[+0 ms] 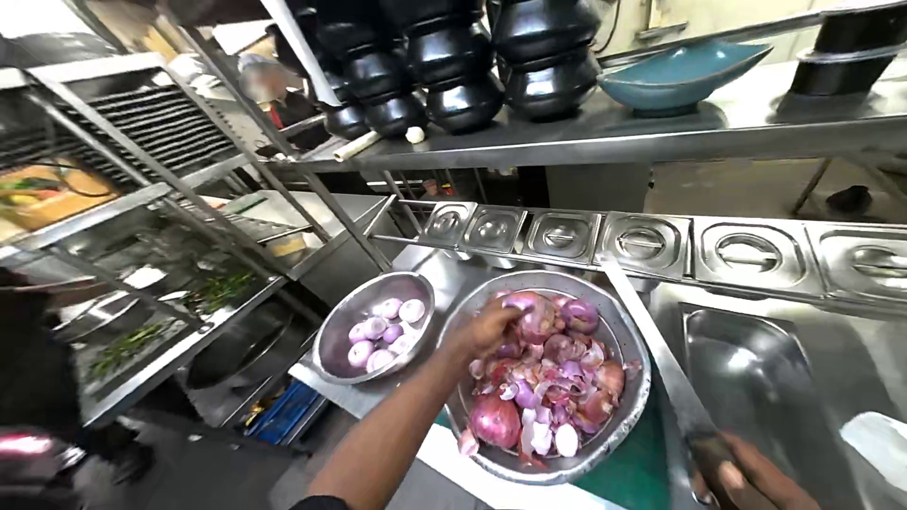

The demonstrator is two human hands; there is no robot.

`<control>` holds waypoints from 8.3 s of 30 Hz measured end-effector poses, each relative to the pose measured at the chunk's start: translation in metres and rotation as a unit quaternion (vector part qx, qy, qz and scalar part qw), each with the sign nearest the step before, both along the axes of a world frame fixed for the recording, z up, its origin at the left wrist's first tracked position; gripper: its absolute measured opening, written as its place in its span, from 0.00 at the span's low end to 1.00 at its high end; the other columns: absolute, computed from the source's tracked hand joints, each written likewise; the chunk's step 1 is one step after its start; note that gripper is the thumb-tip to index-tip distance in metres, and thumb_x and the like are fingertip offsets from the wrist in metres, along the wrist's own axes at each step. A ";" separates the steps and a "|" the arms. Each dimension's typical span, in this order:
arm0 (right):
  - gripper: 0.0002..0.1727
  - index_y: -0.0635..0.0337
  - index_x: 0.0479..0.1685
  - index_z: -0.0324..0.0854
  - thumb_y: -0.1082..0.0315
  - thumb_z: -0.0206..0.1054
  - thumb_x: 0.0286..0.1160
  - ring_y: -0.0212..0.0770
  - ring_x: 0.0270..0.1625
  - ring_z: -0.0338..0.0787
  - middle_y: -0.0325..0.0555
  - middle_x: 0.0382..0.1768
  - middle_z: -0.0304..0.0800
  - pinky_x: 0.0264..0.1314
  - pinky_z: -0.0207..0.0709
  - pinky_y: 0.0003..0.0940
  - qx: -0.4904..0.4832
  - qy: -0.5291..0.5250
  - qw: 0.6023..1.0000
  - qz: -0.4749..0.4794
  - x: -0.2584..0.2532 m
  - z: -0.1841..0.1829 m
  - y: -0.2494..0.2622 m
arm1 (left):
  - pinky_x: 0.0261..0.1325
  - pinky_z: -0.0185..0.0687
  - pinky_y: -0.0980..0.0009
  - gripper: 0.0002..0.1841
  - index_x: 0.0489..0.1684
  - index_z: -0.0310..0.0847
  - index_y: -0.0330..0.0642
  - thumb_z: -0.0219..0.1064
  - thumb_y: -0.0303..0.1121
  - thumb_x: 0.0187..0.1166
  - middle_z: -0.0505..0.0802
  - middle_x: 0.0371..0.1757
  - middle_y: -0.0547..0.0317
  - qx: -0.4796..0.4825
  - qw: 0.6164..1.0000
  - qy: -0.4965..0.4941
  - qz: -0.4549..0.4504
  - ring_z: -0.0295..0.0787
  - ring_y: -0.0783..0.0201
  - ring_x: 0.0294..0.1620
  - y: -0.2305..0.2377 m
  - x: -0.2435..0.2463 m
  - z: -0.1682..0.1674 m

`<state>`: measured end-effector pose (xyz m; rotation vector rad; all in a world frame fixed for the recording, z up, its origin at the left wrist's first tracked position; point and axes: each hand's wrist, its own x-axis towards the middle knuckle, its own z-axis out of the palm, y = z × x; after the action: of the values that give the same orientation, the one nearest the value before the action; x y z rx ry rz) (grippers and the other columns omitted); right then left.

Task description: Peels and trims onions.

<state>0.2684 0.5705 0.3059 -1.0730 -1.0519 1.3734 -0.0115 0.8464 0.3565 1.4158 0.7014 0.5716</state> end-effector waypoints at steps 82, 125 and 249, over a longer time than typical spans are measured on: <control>0.19 0.55 0.43 0.73 0.53 0.42 0.92 0.33 0.10 0.76 0.39 0.18 0.77 0.09 0.77 0.28 -0.118 0.142 0.983 0.020 -0.162 0.038 0.107 | 0.27 0.81 0.73 0.26 0.44 0.80 0.52 0.36 0.53 0.90 0.89 0.30 0.62 -0.265 0.925 -0.184 0.202 0.85 0.69 0.25 -0.055 0.038 -0.006; 0.21 0.53 0.40 0.78 0.48 0.49 0.91 0.35 0.11 0.77 0.41 0.16 0.77 0.13 0.77 0.29 -0.056 -0.080 0.995 -0.025 -0.147 0.020 0.099 | 0.38 0.87 0.71 0.21 0.38 0.84 0.48 0.42 0.43 0.83 0.91 0.35 0.60 -0.145 0.918 -0.307 0.206 0.90 0.69 0.36 -0.069 0.015 -0.022; 0.26 0.40 0.30 0.78 0.37 0.46 0.90 0.30 0.18 0.85 0.27 0.18 0.82 0.16 0.82 0.31 0.171 -0.344 0.906 -0.176 -0.148 0.037 0.120 | 0.63 0.83 0.58 0.15 0.55 0.79 0.47 0.58 0.42 0.78 0.86 0.61 0.51 -0.260 0.814 -0.518 0.041 0.85 0.56 0.63 -0.070 -0.001 -0.001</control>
<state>0.1201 0.6904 0.3425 -1.4292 -1.4465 0.4784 -0.0124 0.7759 0.3556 0.4053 -0.0030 1.0047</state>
